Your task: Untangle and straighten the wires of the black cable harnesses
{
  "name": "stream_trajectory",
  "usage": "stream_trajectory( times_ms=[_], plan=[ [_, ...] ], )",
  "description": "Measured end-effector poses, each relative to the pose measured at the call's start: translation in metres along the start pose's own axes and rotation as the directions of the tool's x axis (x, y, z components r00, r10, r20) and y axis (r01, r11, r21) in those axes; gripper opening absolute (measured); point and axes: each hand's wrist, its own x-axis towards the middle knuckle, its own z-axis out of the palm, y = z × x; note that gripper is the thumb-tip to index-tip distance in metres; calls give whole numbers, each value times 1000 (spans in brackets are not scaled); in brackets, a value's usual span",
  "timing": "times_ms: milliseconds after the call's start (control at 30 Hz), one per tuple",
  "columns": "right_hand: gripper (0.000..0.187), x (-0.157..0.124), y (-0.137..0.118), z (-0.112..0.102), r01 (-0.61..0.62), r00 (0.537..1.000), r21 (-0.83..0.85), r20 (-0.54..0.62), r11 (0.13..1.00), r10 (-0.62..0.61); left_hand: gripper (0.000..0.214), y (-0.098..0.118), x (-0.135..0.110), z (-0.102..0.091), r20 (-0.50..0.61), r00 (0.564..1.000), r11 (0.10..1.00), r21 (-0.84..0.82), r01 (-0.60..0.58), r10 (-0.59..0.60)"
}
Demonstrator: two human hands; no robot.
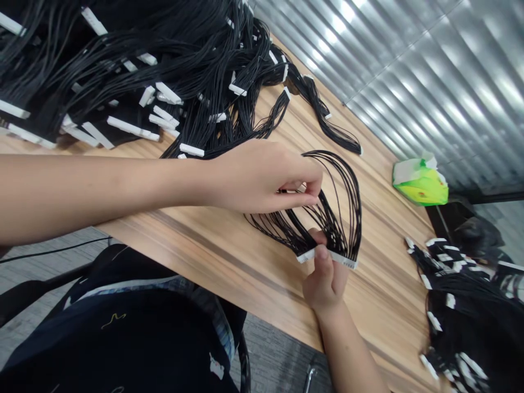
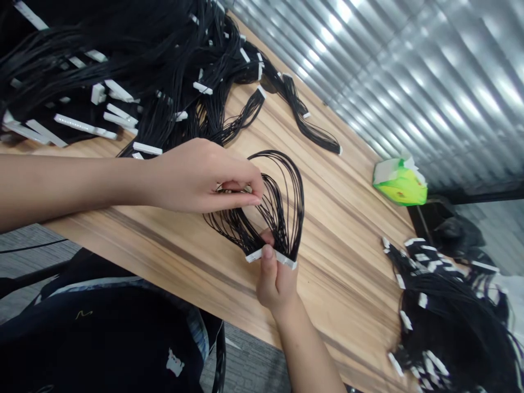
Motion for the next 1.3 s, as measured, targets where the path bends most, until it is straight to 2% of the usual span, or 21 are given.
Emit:
stream_trajectory(
  times_ms=[67,133,233,300,433,600,700,767,867,933,1000,1133,1300],
  plan=[
    [22,0,-2,2,-15,999,43,45,999,13,21,1,-1,2,-99,995,999,13,-32,33],
    [22,0,-2,3,-49,997,87,63,995,44,22,3,-2,5,-121,989,997,-7,-82,81],
    [22,-3,0,3,-75,994,143,88,987,63,21,3,-4,6,-59,984,983,-64,-172,168],
    [20,-7,3,1,-72,990,176,136,982,48,19,2,-4,5,-59,977,977,-50,-207,204],
    [18,-11,4,-2,-132,964,279,260,951,57,19,1,-4,4,-41,978,977,-60,-206,204],
    [25,-9,1,-2,-257,905,387,417,886,81,21,0,-4,3,75,968,969,-82,-234,241],
    [33,-10,-2,-1,-312,870,413,486,856,83,17,-3,0,2,243,944,969,-167,-185,222],
    [37,-11,-5,-1,-341,857,411,506,846,99,14,-5,3,-1,377,900,944,-315,-98,219],
    [41,-12,-11,-1,-393,836,397,529,829,142,14,-6,5,-4,511,827,838,-538,93,236],
    [42,-12,-13,-1,-401,830,394,539,827,146,14,-4,5,-3,531,810,758,-627,179,248],
    [42,-12,-14,-1,-377,838,389,530,840,131,13,-2,3,0,502,832,723,-663,195,237],
    [46,-13,-11,0,-297,875,360,474,884,101,12,1,-1,6,367,908,738,-667,105,202],
    [46,-15,-9,0,-263,894,342,438,902,95,10,-2,-4,8,278,933,802,-597,-20,231]
  ],
)
